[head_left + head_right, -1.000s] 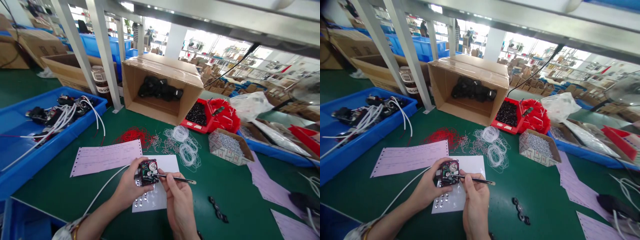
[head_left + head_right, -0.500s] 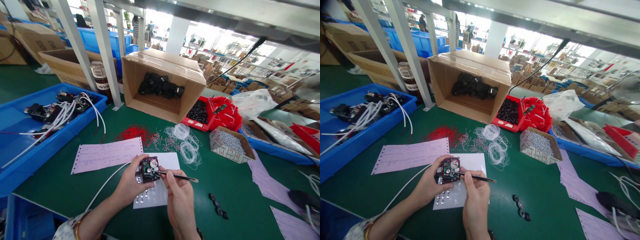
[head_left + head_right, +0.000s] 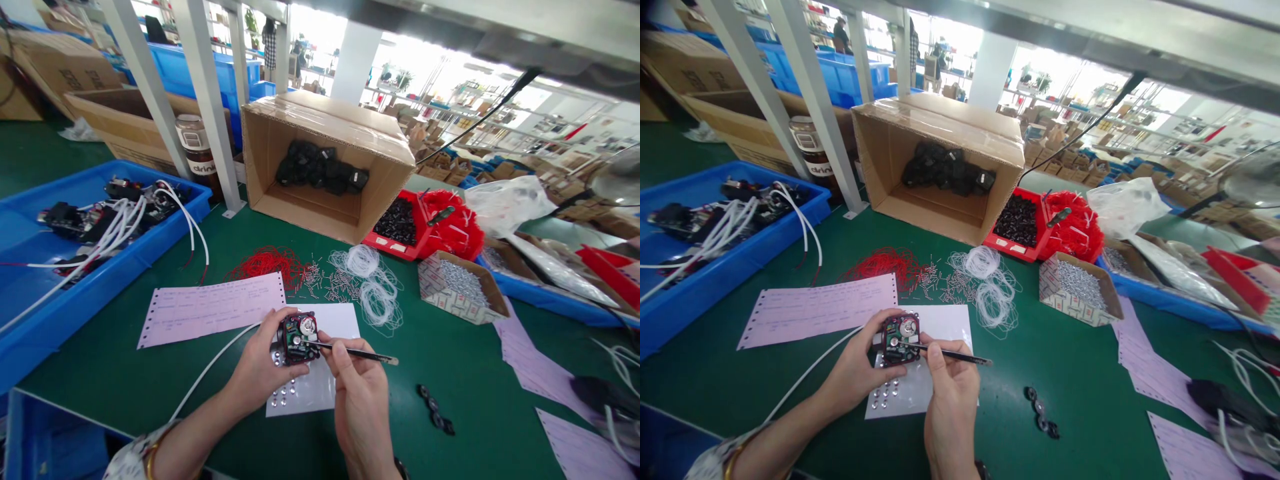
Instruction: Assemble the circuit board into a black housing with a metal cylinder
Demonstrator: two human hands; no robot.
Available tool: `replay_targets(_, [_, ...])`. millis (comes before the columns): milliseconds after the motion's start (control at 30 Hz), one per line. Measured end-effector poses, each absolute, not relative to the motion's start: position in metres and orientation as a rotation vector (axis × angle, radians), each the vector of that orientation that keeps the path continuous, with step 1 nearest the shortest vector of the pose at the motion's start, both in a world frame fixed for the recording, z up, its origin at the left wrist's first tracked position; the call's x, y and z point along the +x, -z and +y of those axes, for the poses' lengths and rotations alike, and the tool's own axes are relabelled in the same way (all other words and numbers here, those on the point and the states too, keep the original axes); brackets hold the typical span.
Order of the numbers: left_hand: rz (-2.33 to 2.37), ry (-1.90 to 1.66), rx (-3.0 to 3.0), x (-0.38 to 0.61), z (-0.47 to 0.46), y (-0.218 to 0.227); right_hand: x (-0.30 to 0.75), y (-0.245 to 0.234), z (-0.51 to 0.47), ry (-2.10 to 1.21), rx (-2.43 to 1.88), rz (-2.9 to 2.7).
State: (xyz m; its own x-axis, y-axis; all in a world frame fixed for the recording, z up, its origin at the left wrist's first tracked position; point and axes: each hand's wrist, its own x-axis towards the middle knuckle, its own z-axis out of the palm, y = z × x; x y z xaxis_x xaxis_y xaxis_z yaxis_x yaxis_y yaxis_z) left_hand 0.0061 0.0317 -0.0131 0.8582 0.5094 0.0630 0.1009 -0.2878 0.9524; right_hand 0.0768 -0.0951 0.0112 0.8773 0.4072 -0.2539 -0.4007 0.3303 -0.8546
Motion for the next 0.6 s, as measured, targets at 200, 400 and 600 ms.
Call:
replay_targets(200, [0.472,-0.417,1.813,0.006,0.0313,0.0132,0.0779,-0.0104,-0.0953,-0.522,-1.107,-0.017])
replay_targets(400, [0.451,-0.421,1.822,0.0049,0.0315,0.0146,0.0751,-0.0114,-0.0954,-0.494,-1.156,-0.041])
replay_targets(600, [0.447,-0.419,1.824,0.0041,0.0323,0.0155,0.0743,-0.0138,-0.0962,-0.485,-1.197,-0.067])
